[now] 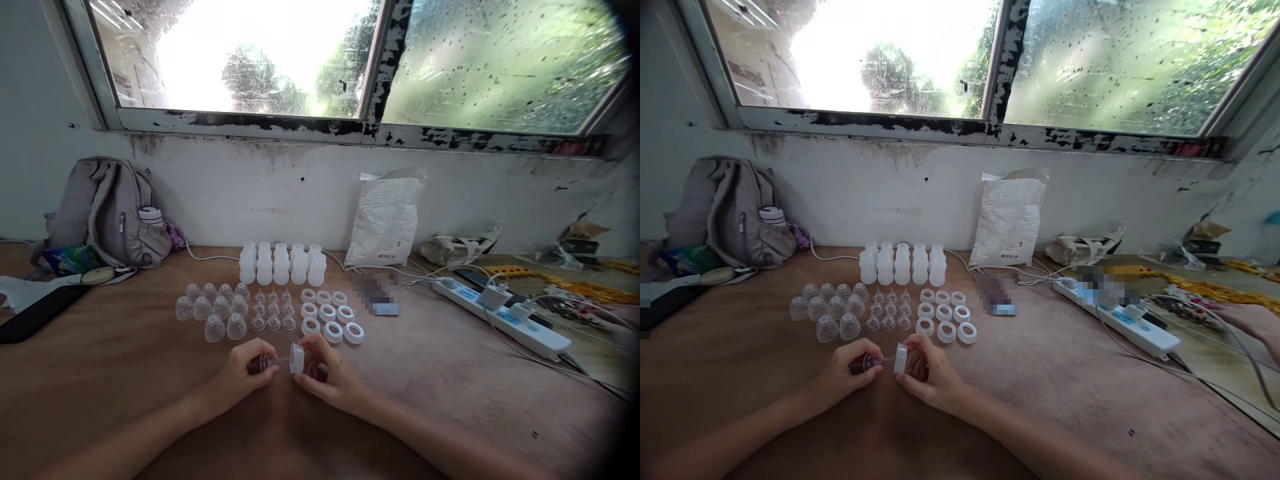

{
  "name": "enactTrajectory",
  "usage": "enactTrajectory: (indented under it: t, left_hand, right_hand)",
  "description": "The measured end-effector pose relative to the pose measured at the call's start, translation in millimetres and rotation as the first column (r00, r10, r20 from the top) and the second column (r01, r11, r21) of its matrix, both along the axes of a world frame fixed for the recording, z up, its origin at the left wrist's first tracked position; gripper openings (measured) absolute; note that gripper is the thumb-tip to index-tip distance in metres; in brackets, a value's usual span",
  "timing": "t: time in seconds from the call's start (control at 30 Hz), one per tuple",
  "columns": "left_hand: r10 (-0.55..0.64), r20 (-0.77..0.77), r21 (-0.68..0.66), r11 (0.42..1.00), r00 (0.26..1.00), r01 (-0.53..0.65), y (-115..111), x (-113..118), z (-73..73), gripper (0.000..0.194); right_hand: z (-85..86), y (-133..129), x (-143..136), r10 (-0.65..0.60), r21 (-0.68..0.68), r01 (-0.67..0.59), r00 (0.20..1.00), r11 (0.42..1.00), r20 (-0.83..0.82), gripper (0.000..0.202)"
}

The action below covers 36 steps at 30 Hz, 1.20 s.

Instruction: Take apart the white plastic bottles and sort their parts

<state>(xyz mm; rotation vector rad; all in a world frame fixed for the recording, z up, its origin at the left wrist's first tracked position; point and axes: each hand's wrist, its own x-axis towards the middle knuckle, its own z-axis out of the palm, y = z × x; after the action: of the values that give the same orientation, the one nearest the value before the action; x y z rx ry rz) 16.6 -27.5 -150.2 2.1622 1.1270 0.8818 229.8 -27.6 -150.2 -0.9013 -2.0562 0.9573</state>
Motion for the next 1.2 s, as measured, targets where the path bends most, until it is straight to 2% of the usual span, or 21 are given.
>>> enactTrajectory:
  t: [0.3,0.4,0.53,0.63,0.77,0.97,1.2]
  left_hand:
    - [-0.038,0.038,-0.008,0.999,0.999,0.038,-2.6,2.7,-0.5,0.011]
    - [-0.015,0.087,-0.088,0.996,0.996,0.023,-3.9,8.1,-4.6,0.018]
    - [-0.025,0.242,-0.222,0.972,0.970,0.080,-8.0,17.0,-8.7,0.029]
    - [-0.041,0.274,-0.243,0.964,0.961,0.111,-11.7,18.7,-7.4,0.027]
    - [-0.029,0.252,-0.237,0.967,0.967,0.091,-13.3,16.9,-5.1,0.027]
    - [0.025,0.507,-0.319,0.934,0.861,0.161,-9.8,19.4,-10.9,0.037]
    - [0.056,0.573,-0.379,0.902,0.817,0.204,-8.2,20.2,-8.1,0.039]
  right_hand:
    - [-3.1,0.0,1.2,-0.018,0.065,0.015,0.998,0.998,0.053,0.038]
    - [-3.8,1.0,-0.3,-0.015,0.069,0.011,0.998,0.998,0.063,0.039]
    - [-4.4,3.0,-4.1,-0.006,0.082,0.003,0.999,0.997,0.046,0.038]
    - [-5.5,3.9,-5.9,-0.022,0.085,0.018,0.999,0.996,0.044,0.037]
    - [-5.4,4.0,-6.2,-0.040,0.077,0.036,0.998,0.996,0.047,0.037]
    - [-2.6,3.8,-5.4,-0.026,0.062,0.022,0.998,0.998,0.055,0.036]
    - [-5.3,6.4,-6.9,-0.039,0.052,0.038,0.999,0.998,0.027,0.038]
